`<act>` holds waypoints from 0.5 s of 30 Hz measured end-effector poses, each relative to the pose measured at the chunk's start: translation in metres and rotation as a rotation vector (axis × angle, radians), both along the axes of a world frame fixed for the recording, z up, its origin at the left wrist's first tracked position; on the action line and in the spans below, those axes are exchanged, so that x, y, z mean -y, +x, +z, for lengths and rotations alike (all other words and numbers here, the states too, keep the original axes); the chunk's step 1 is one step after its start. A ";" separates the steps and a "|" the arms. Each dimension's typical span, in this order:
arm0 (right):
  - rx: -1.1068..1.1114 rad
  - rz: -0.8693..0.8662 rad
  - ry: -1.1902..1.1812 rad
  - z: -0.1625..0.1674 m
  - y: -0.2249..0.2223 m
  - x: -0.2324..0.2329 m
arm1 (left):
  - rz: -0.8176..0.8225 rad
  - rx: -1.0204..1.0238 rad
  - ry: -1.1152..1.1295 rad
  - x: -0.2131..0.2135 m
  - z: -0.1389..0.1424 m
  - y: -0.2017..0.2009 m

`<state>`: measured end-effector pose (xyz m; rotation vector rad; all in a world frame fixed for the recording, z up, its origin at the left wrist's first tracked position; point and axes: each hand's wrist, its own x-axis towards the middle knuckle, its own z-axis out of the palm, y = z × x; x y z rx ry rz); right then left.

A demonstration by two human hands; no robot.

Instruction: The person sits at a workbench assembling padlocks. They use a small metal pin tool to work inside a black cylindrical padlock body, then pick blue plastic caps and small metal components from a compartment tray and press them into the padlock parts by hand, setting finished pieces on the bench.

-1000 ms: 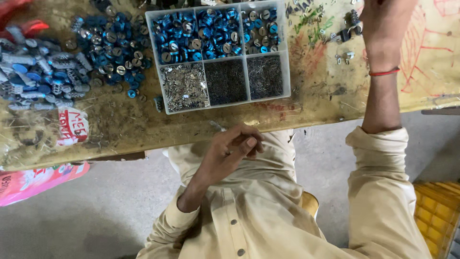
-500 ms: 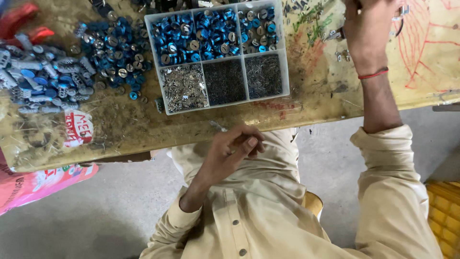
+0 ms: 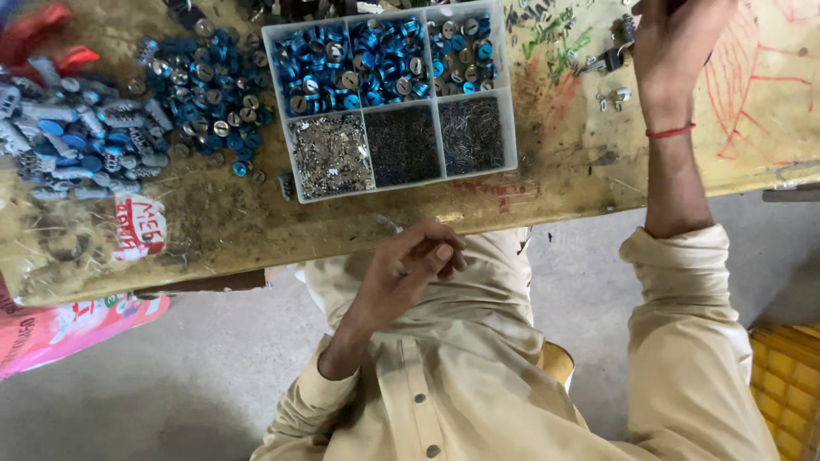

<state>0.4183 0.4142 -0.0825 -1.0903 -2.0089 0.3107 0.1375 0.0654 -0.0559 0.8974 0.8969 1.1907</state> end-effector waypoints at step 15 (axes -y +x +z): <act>0.147 0.644 -0.290 0.153 -0.097 0.207 | 0.078 -0.133 -0.031 -0.038 0.076 -0.013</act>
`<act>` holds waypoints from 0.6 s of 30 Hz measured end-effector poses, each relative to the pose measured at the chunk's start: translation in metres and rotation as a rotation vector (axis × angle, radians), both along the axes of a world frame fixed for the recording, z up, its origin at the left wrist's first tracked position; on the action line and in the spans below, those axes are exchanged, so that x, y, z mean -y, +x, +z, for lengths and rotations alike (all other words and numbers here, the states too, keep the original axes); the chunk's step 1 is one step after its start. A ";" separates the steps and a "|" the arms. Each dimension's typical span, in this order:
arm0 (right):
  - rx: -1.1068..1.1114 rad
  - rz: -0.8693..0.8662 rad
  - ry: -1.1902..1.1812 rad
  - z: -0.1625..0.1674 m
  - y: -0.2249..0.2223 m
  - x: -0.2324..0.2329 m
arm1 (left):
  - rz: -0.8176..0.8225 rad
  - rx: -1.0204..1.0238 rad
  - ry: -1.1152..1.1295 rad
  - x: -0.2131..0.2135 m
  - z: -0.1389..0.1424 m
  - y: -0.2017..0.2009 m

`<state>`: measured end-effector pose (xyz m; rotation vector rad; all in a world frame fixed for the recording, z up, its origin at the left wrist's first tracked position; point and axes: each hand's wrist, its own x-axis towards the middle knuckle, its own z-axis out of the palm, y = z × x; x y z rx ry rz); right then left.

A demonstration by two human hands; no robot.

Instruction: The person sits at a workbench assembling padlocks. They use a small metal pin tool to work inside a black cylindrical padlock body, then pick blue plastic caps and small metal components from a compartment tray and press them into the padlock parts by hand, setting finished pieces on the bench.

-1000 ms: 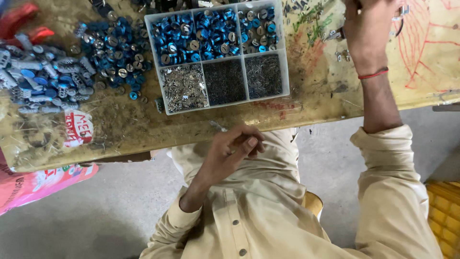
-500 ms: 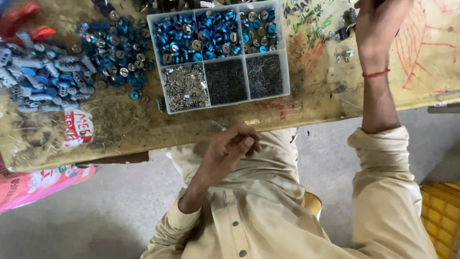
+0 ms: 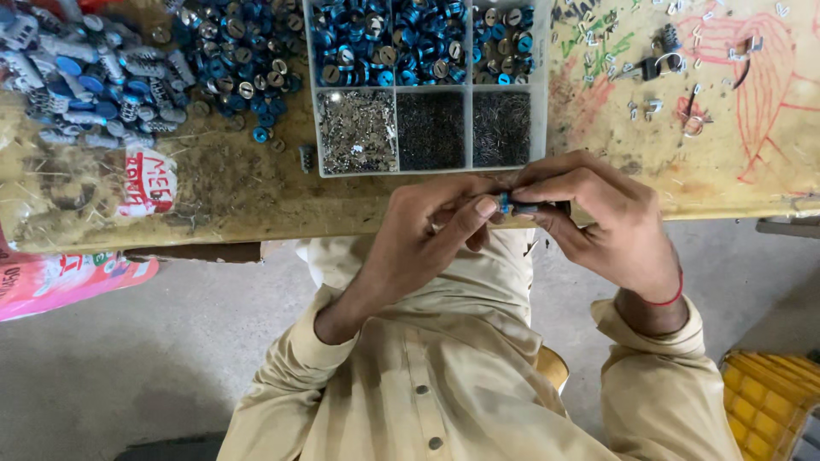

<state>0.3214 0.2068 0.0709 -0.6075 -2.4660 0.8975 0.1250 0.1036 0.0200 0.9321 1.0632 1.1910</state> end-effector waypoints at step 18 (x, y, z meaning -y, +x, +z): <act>-0.533 -0.382 -0.744 0.001 0.016 0.020 | -0.019 0.507 0.151 0.041 -0.046 -0.023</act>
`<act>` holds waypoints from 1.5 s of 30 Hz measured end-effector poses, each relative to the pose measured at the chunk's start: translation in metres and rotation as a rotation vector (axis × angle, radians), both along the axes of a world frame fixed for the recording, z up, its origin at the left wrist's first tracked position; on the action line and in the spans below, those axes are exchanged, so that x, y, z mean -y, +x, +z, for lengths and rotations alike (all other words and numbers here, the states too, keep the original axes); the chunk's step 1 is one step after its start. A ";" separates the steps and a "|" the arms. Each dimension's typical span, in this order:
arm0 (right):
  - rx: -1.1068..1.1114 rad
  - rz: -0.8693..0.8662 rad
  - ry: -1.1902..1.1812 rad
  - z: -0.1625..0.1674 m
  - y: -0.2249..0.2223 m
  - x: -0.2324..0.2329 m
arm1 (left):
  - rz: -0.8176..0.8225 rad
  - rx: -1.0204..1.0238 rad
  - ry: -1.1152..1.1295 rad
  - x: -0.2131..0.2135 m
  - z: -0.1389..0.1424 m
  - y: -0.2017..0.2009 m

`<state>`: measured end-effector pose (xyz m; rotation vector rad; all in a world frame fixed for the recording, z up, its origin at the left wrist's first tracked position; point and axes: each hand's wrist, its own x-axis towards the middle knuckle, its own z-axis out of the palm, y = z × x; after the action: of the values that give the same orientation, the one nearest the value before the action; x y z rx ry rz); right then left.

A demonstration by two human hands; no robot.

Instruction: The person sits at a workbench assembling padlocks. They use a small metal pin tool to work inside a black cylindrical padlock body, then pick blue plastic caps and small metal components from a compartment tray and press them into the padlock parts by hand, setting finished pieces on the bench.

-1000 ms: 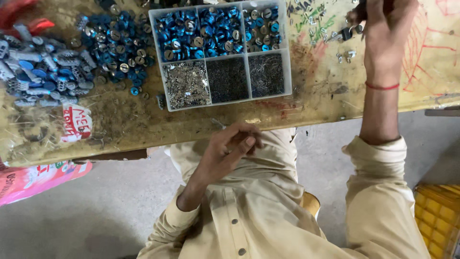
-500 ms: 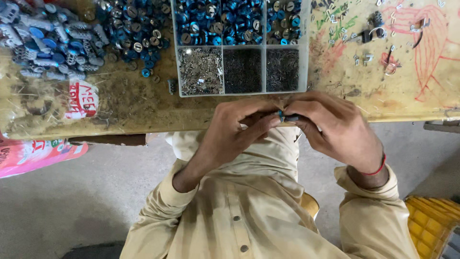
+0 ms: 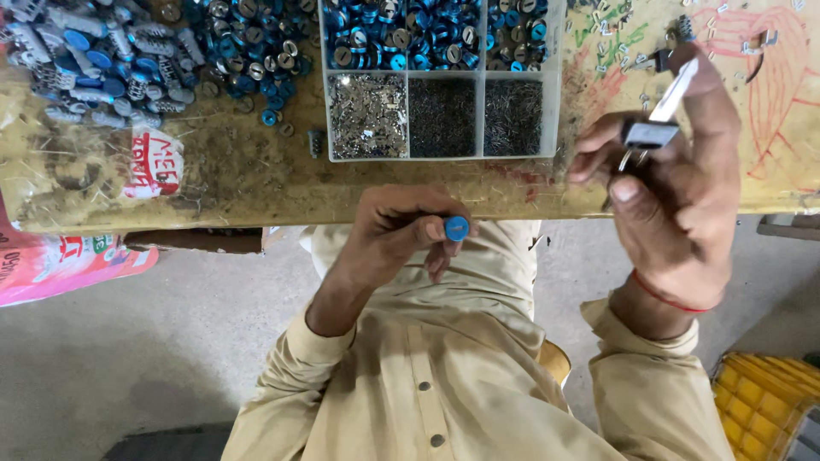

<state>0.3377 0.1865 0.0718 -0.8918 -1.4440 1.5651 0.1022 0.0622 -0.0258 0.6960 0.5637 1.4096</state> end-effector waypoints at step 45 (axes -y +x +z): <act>0.860 0.512 1.385 -0.014 -0.102 0.034 | 0.712 -0.804 -0.008 0.019 0.030 -0.002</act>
<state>0.2357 0.1529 0.0576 -0.2644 -2.8799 0.0427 0.0999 0.0437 0.0046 1.1257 1.5613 1.7403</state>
